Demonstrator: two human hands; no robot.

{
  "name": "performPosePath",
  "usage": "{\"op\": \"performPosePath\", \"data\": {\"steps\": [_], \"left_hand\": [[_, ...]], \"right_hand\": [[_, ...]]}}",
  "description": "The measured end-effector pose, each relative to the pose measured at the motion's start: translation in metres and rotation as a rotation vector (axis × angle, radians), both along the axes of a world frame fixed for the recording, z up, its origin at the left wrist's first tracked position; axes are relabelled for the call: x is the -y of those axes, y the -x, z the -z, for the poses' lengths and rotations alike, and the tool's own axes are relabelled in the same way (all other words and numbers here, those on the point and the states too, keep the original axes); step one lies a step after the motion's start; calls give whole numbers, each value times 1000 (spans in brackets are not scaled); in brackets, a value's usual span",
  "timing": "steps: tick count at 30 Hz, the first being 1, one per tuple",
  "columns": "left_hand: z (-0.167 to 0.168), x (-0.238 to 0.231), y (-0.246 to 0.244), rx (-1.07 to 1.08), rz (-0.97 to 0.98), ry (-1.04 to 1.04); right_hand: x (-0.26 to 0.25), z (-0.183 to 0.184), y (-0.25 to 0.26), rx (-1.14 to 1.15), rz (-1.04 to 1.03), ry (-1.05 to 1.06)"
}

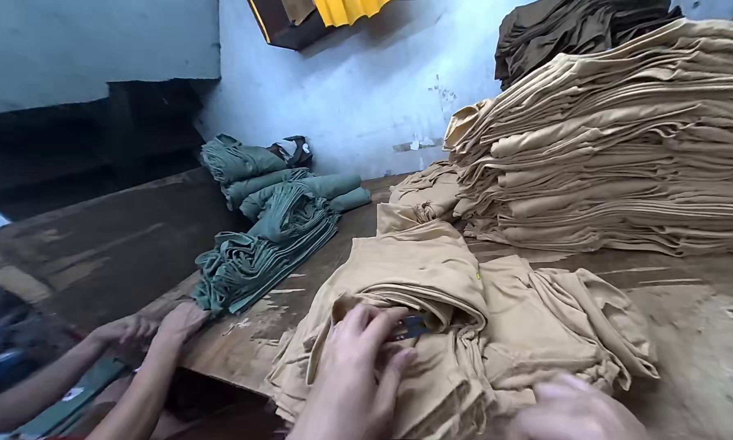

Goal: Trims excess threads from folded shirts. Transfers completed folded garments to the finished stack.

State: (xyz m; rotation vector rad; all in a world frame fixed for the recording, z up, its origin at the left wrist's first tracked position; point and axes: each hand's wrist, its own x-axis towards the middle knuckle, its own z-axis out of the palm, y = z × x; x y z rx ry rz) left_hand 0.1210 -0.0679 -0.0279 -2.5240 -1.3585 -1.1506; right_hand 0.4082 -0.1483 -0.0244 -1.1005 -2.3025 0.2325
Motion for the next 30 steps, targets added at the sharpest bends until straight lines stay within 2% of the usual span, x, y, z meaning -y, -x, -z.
{"op": "performPosePath", "data": {"steps": [3,6,10,14,20,23,24,28,30], "left_hand": [[-2,18,-23,8,-1,-4],[1,24,-29,-42,7,-33],[-4,29,-21,-76,25,-23],[-4,30,-32,-89,55,-12],[7,21,-36,-22,79,-58],[8,18,-29,23,48,-18],[8,20,-26,27,38,2],[0,31,-18,87,56,115],[0,32,-18,80,70,133]], "right_hand": [[-8,12,39,-103,308,-262],[-20,36,54,-233,389,-284],[-23,46,55,-457,418,-222],[-28,53,60,-532,396,-331],[-26,59,52,-452,245,-407],[-26,54,57,-333,315,-455],[-28,55,60,-359,328,-445],[-34,52,59,-711,281,-248],[-33,48,61,-766,298,-197]]}}
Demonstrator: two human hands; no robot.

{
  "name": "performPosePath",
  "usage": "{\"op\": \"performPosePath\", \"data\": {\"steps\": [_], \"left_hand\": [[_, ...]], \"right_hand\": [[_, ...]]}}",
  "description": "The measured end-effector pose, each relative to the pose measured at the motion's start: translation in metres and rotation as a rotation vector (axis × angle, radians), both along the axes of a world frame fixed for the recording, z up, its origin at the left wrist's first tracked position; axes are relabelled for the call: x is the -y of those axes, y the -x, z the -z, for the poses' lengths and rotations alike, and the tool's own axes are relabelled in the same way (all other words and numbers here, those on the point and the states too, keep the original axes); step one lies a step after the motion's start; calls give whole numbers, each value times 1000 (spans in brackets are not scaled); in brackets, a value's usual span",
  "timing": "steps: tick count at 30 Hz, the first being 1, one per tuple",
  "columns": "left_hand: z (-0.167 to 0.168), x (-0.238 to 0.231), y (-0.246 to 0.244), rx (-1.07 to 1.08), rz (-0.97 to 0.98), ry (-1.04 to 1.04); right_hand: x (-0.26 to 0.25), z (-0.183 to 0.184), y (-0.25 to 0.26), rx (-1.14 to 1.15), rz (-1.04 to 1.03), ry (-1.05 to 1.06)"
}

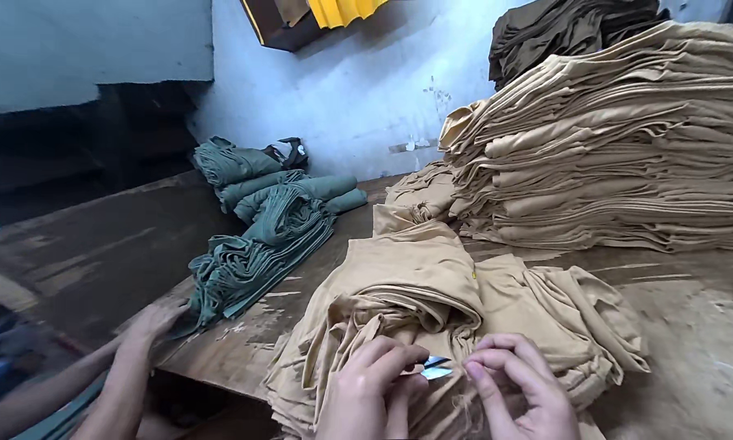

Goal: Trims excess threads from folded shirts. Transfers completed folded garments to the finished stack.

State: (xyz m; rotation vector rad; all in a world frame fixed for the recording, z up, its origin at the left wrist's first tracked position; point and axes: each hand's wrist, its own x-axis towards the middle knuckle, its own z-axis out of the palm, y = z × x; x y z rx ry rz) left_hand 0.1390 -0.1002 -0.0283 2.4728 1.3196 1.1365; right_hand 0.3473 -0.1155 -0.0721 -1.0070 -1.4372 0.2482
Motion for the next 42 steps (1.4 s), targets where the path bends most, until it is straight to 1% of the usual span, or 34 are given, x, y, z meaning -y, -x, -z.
{"op": "performPosePath", "data": {"steps": [2,4,6,7,8,9,10,12,13,15,16,17,19,20,21,22,23,24,26,27,28,30,32,33,36,37,38,40,42], "left_hand": [[5,-4,-2,-25,-3,-21],[7,-7,-2,-27,-26,-60],[5,-6,-1,7,-23,-48],[2,-3,0,16,-10,-19],[-1,0,0,7,4,26],[-4,3,0,-18,21,79],[-4,6,-2,-41,33,129],[-1,7,-5,-29,29,156],[0,5,-5,-9,27,148],[-2,-3,0,49,52,135],[-3,-8,2,73,71,142],[-4,-13,3,97,78,157],[-4,-25,2,145,52,204],[-4,-32,2,177,40,245],[-3,-38,2,212,38,302],[-2,-43,2,249,34,358],[-1,-47,2,282,28,404],[-1,-49,2,309,22,436],[-1,-51,1,346,27,471],[-2,-50,0,351,32,480],[-3,-49,-1,355,45,494],[-4,-46,-1,354,82,513],[-4,-44,0,337,100,495],[-4,-43,1,329,102,489],[-3,-45,1,325,114,487],[-3,-45,1,324,129,489],[-3,-44,2,320,145,475],[0,-39,6,284,166,356],[1,-29,10,197,126,120]], "right_hand": [[0,-1,0,-16,-38,-2],[0,0,-10,15,-187,-20],[0,0,-29,149,-390,-11],[1,-1,-38,241,-456,6],[2,-4,-44,321,-471,23],[5,-6,-45,363,-435,34],[8,-8,-41,379,-331,37],[12,-12,-24,446,-49,11],[13,-15,-13,484,56,1],[12,-17,9,478,140,-2],[8,-15,19,408,130,-5],[1,-14,27,278,85,1],[-20,-9,34,-53,-75,50],[-30,-8,33,-183,-141,71],[-35,-8,30,-249,-190,77],[-36,-8,27,-244,-243,49],[-34,-8,22,-146,-257,9],[-30,-8,19,8,-215,-37],[-24,-5,15,356,-29,-133],[-23,1,14,468,69,-202],[-24,6,13,483,139,-268],[-19,9,7,306,194,-328],[-13,1,2,129,211,-292],[-10,-3,1,120,208,-254],[-7,-7,7,308,147,-152],[-10,-4,10,373,163,-167],[-15,3,12,389,192,-217],[-18,10,8,264,124,-296],[-9,6,-1,99,9,-293]]}}
